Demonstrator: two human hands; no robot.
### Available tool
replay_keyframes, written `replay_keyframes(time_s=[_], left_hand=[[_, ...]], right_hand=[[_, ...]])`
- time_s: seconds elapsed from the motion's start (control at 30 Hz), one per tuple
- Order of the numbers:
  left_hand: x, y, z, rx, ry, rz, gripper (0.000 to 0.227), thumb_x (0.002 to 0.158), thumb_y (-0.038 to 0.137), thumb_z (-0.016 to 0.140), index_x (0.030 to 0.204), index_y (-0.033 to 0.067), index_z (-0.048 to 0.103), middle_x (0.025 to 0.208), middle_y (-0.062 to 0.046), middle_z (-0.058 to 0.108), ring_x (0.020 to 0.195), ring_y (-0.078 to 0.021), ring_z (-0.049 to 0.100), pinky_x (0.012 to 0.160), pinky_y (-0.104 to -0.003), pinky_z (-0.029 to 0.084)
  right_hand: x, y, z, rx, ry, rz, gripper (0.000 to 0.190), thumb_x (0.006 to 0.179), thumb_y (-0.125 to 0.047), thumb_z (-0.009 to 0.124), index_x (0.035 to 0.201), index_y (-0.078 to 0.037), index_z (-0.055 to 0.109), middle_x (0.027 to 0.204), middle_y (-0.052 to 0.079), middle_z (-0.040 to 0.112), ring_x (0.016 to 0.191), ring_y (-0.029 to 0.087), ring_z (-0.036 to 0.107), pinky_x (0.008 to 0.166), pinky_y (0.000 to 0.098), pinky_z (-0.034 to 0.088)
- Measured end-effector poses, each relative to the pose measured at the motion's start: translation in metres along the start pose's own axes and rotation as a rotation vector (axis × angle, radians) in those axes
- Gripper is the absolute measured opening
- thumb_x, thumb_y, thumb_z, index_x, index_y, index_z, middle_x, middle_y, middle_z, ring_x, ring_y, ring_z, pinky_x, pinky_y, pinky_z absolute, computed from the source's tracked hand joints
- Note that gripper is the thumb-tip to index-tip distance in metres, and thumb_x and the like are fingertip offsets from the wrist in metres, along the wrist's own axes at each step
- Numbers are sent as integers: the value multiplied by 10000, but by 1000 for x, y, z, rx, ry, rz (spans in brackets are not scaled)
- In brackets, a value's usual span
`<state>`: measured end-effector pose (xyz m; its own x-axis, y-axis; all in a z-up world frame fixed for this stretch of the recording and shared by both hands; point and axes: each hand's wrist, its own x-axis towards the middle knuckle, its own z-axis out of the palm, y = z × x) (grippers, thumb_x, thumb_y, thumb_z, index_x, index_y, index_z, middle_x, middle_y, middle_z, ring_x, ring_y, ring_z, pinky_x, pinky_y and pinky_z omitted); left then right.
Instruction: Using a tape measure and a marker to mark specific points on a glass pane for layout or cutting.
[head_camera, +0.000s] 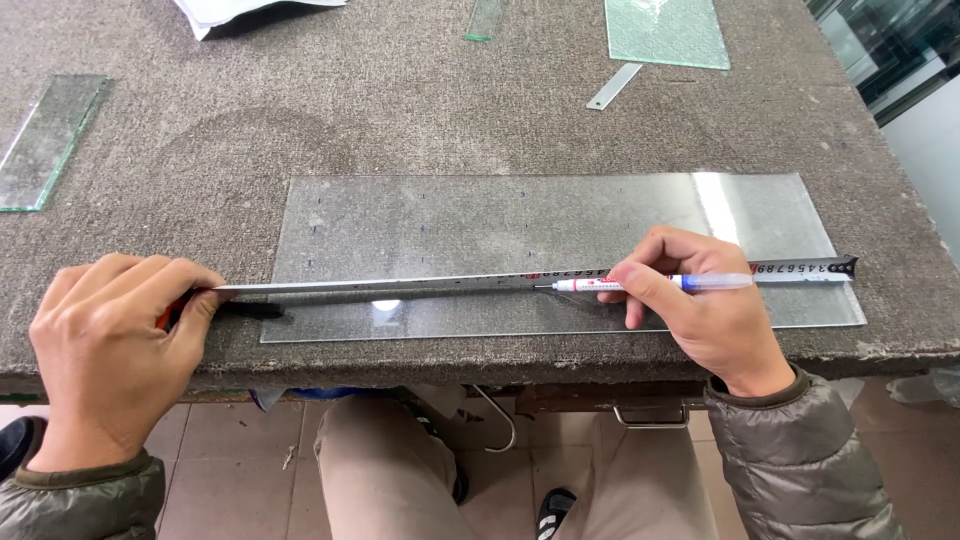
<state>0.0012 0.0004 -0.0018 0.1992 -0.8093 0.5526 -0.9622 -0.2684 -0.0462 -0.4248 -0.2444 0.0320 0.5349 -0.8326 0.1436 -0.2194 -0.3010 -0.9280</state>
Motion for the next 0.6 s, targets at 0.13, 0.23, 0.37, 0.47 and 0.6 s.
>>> replay_keyframes(time_s=[0.13,0.23,0.37,0.47,0.6], left_hand=[[1,2,-2,1,-18,-16,163,1133,218,792,996,304,774,991,121,781,1049,-203,730,987,-402,497],[1,1,-1,2,-8,-13,164,1132,219,805,991,298,776,977,123,774,1020,-199,721,985,-402,503],[1,1,-1,-3,-6,-14,162,1135,218,809,997,297,778,994,122,782,1038,-198,726,990,-402,504],[1,2,-1,5,-16,-20,156,1137,234,804,1002,309,779,987,130,779,1035,-193,724,984,-400,504],[0,1,0,10,-18,-32,148,1138,249,805,1006,312,781,996,127,784,1037,-198,723,1015,-401,515]], right_hand=[[0,-3,-1,2,-19,-15,223,1002,-118,731,805,-14,723,677,147,786,561,146,690,698,284,619],[-1,-1,-1,3,-14,-16,227,1014,-138,731,824,-15,722,628,131,754,607,166,726,731,293,631],[0,0,-1,1,-14,-17,215,1007,-128,732,821,-22,720,632,132,753,589,159,710,716,284,613],[0,0,-1,2,-11,-13,220,1008,-129,731,819,-16,725,639,138,762,577,156,700,706,284,610],[0,0,-1,-4,-10,-17,224,1009,-128,729,815,-17,724,625,133,763,595,156,716,720,282,616]])
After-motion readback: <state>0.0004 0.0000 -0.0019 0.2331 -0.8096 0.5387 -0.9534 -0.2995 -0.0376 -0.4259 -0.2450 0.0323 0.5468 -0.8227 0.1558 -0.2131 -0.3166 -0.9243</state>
